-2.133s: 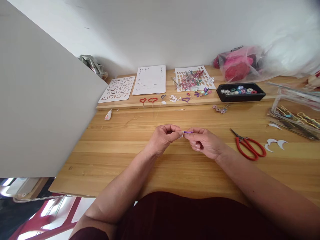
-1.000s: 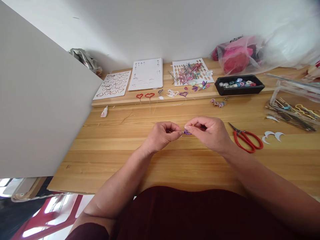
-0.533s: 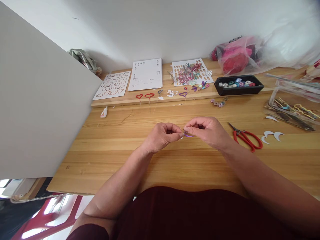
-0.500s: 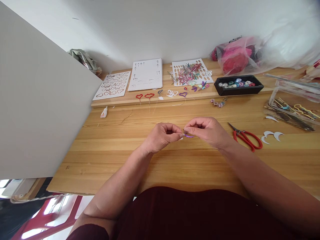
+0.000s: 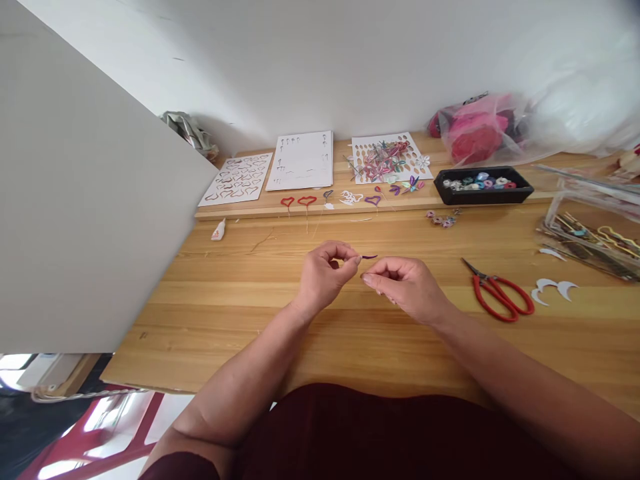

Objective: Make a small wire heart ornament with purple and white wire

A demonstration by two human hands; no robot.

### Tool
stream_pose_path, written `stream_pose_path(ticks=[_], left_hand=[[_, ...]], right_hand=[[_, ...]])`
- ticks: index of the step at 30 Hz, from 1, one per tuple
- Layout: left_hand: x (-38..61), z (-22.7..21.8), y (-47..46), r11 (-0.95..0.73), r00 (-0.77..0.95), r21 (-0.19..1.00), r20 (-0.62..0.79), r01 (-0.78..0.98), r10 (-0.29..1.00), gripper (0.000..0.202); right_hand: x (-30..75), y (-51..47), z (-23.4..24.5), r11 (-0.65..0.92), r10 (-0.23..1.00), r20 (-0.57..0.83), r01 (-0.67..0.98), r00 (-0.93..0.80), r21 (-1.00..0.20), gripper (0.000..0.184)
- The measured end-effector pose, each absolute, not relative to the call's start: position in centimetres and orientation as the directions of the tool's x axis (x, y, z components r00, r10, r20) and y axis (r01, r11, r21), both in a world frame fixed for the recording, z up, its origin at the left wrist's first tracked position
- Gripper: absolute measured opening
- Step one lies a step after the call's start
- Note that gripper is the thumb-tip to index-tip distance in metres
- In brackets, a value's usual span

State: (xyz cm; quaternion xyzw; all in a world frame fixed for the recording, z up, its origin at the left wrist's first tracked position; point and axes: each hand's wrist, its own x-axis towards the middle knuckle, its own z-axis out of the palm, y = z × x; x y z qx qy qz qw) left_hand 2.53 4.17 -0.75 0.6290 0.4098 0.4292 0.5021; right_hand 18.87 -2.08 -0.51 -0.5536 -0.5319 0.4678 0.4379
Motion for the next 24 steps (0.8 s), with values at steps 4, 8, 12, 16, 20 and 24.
stream_pose_path(ticks=[4,8,12,16,20,24], left_hand=[[2.2,-0.4,4.0,-0.364,0.395,0.896,0.247,0.254,0.885,0.008],[1.8,0.1,3.9,-0.267,0.577,0.946,0.116,0.184,0.809,0.011],[1.7,0.2,4.0,-0.043,0.655,0.999,0.018,0.022,0.755,0.018],[2.0,-0.1,4.3,0.072,0.588,0.991,0.007,-0.111,0.809,0.024],[2.3,-0.6,4.5,0.041,0.426,0.994,0.006,-0.102,0.905,0.022],[2.1,-0.7,4.5,-0.152,0.367,0.979,0.094,0.134,0.926,0.014]], right_hand=[[19.0,-2.6,0.5,0.093,0.99,0.124,0.363,0.065,-0.927,0.019],[20.1,-2.2,1.0,0.108,0.987,0.143,0.365,0.072,-0.925,0.018],[21.1,-1.2,0.4,-0.071,0.997,-0.069,0.131,0.023,-0.989,0.028],[20.7,-0.9,-0.6,-0.252,0.967,-0.253,-0.118,-0.008,-0.96,0.031],[19.4,-1.7,-0.7,-0.165,0.985,-0.167,0.034,-0.052,-0.986,0.026],[19.0,-2.7,0.4,0.031,1.0,0.029,0.293,-0.013,-0.956,0.02]])
